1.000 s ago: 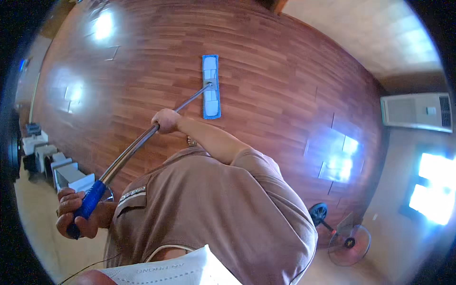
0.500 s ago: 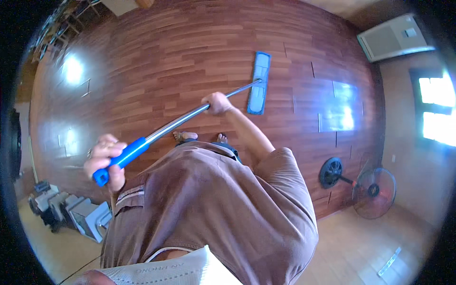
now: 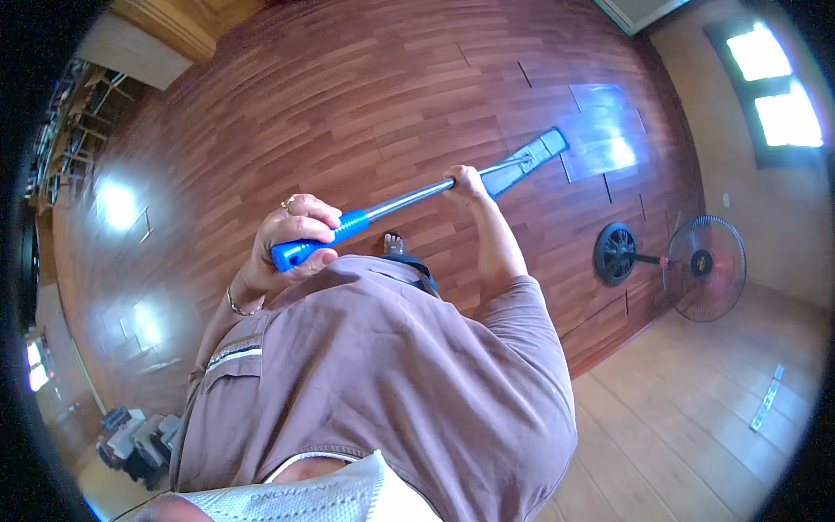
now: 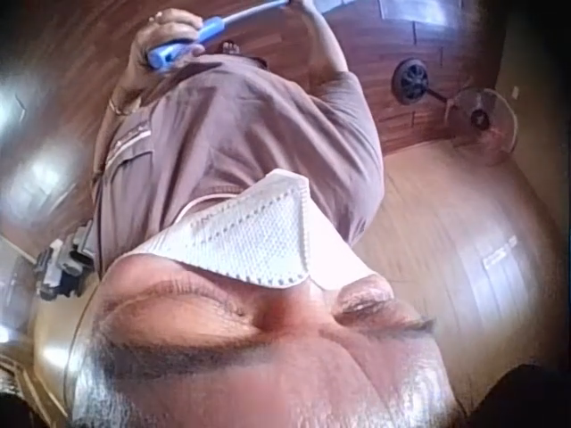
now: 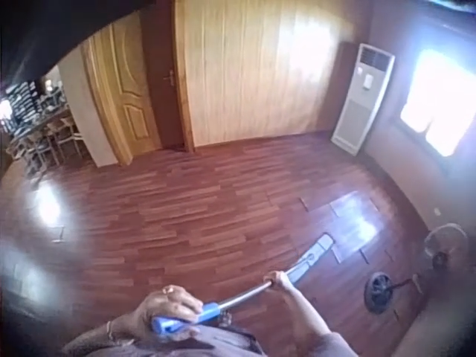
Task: Mop the wooden floor of a large room using a flat mop.
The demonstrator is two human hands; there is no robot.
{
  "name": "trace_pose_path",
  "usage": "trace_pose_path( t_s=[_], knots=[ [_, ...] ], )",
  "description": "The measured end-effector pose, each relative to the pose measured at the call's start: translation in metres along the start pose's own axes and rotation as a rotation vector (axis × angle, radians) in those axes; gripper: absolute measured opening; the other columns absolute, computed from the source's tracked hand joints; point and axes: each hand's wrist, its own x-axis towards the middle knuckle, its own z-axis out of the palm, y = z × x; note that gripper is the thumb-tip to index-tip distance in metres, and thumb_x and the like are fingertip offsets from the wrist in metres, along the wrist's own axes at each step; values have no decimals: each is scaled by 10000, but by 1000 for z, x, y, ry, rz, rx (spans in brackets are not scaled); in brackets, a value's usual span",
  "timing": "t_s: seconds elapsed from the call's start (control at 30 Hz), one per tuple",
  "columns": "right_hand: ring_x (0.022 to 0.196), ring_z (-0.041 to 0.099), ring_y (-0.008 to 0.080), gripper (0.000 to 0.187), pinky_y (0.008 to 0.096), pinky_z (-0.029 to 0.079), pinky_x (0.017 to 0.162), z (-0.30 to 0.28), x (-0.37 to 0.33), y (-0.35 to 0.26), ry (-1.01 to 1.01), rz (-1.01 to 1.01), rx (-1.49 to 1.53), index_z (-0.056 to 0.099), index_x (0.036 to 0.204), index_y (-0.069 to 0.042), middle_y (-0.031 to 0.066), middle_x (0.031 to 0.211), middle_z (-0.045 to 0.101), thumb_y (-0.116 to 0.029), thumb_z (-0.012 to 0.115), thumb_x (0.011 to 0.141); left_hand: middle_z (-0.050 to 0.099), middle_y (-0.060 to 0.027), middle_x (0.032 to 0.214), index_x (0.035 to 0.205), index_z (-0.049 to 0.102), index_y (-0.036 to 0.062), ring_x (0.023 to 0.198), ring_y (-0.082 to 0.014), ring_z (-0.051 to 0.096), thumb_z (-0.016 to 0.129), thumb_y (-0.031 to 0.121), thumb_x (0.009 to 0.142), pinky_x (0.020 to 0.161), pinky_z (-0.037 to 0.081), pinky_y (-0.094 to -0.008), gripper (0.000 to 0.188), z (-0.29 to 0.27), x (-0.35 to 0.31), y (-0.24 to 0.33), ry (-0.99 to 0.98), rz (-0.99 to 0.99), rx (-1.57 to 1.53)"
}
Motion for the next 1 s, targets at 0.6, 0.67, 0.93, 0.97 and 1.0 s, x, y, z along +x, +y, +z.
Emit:
trace_pose_path(
  t_s=[0.6, 0.67, 0.93, 0.97, 1.0],
  knots=[
    [524, 489, 178, 142, 332, 413, 521, 17, -104, -86, 26, 334, 236, 546, 633, -29, 100, 565, 489, -64, 665, 565, 627, -70, 768, 801, 646, 72, 744, -216, 622, 779, 104, 697, 688, 457, -332, 172, -28, -9, 47, -83, -10, -110],
    [528, 489, 162, 152, 329, 412, 518, 19, -96, -94, 11, 324, 255, 543, 630, -27, 90, 560, 483, -66, 673, 560, 626, -58, 732, 789, 645, 80, 704, -218, 637, 784, 109, 667, 669, 458, -334, 188, -32, -11, 55, -53, 44, -77],
    [532, 506, 229, 227, 355, 398, 512, 41, -38, -151, -42, 102, 359, 512, 593, -47, 106, 562, 482, -132, 723, 594, 644, -63, 734, 733, 633, 86, 671, -220, 644, 779, 241, 661, 625, 465, -361, 225, -70, -34, 98, -5, 307, 184],
    [552, 533, 305, 209, 384, 409, 528, 41, -29, -163, -47, 44, 332, 542, 601, -66, 123, 585, 512, -174, 711, 544, 644, -63, 734, 733, 633, 86, 671, -220, 644, 779, 241, 661, 625, 465, -361, 225, -73, -36, 104, 4, 308, 194],
    [479, 402, 238, 367, 366, 319, 472, 39, -22, -178, 4, -89, 359, 448, 544, -55, 106, 524, 400, -165, 768, 686, 639, -63, 720, 733, 631, 82, 654, -220, 641, 774, 257, 669, 625, 464, -359, 235, -76, -38, 111, 2, 333, 219]
  ],
)
